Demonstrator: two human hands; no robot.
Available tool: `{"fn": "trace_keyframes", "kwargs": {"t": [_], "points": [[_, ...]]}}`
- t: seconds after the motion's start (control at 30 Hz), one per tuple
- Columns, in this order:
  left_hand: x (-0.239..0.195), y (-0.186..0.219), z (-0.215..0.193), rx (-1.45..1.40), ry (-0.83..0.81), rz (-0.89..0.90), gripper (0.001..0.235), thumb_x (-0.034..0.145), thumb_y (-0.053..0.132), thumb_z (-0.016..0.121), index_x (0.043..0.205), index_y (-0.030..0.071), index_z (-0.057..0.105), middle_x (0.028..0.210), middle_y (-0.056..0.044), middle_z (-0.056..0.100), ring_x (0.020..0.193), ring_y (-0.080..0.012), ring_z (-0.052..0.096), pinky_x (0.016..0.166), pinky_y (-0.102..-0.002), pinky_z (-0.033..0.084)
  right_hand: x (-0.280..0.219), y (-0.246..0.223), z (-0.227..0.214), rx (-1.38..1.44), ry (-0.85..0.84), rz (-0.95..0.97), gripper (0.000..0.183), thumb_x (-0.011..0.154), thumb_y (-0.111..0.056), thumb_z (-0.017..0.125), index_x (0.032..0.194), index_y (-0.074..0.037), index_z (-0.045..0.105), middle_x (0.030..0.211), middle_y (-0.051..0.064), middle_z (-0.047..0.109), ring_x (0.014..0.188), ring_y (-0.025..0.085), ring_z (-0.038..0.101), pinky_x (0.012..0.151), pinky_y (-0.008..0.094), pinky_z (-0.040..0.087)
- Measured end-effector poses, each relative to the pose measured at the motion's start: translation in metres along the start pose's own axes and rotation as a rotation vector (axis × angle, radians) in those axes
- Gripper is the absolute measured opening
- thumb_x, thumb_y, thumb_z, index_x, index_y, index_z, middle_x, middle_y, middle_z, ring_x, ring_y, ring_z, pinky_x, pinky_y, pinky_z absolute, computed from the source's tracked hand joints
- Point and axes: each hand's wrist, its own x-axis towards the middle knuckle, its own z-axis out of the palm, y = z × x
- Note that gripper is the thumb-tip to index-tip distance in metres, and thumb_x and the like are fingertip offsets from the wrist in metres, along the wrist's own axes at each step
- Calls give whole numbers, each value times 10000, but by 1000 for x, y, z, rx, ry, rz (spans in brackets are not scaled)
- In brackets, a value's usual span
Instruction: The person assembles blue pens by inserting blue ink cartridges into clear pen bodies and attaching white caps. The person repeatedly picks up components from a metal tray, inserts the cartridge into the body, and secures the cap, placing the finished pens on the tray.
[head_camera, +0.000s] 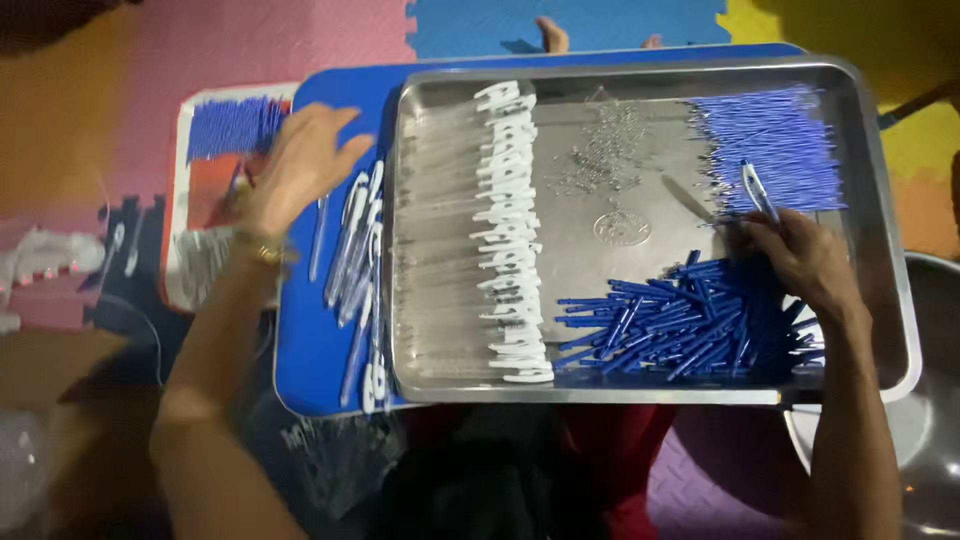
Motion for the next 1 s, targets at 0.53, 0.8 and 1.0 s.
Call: {"fn": "trace_keyframes", "kwargs": {"t": [0.53, 0.8, 1.0], "points": [[-119, -52, 138, 175, 636, 120, 328, 1014, 232, 927, 1200, -3, 794, 952, -107, 743, 877, -335, 683, 793, -488, 565, 49, 47, 1, -138, -177, -197, 327, 1182, -313, 633, 1266, -38, 788, 1028, 177, 791, 890, 311, 710, 746, 455, 495], [-111, -48, 113, -158, 285, -255, 297, 1030, 341, 790, 1131, 66, 837, 1005, -105, 847, 902, -285, 803, 862, -440, 597, 19, 37, 15, -217, -34, -154, 475, 1237, -371, 622, 1111, 76, 720, 1061, 356, 764, 949, 553, 724, 769, 624, 491], [-120, -18, 79, 11, 307, -230, 232, 1125, 201, 714, 1205, 2, 804, 1155, -231, 801, 1046, -475, 730, 893, -619, 539, -5, 7, -2, -2, -26, -108, 427, 1195, -320, 604, 1457, -18, 753, 1099, 202, 778, 897, 318, 684, 695, 470, 507]]}}
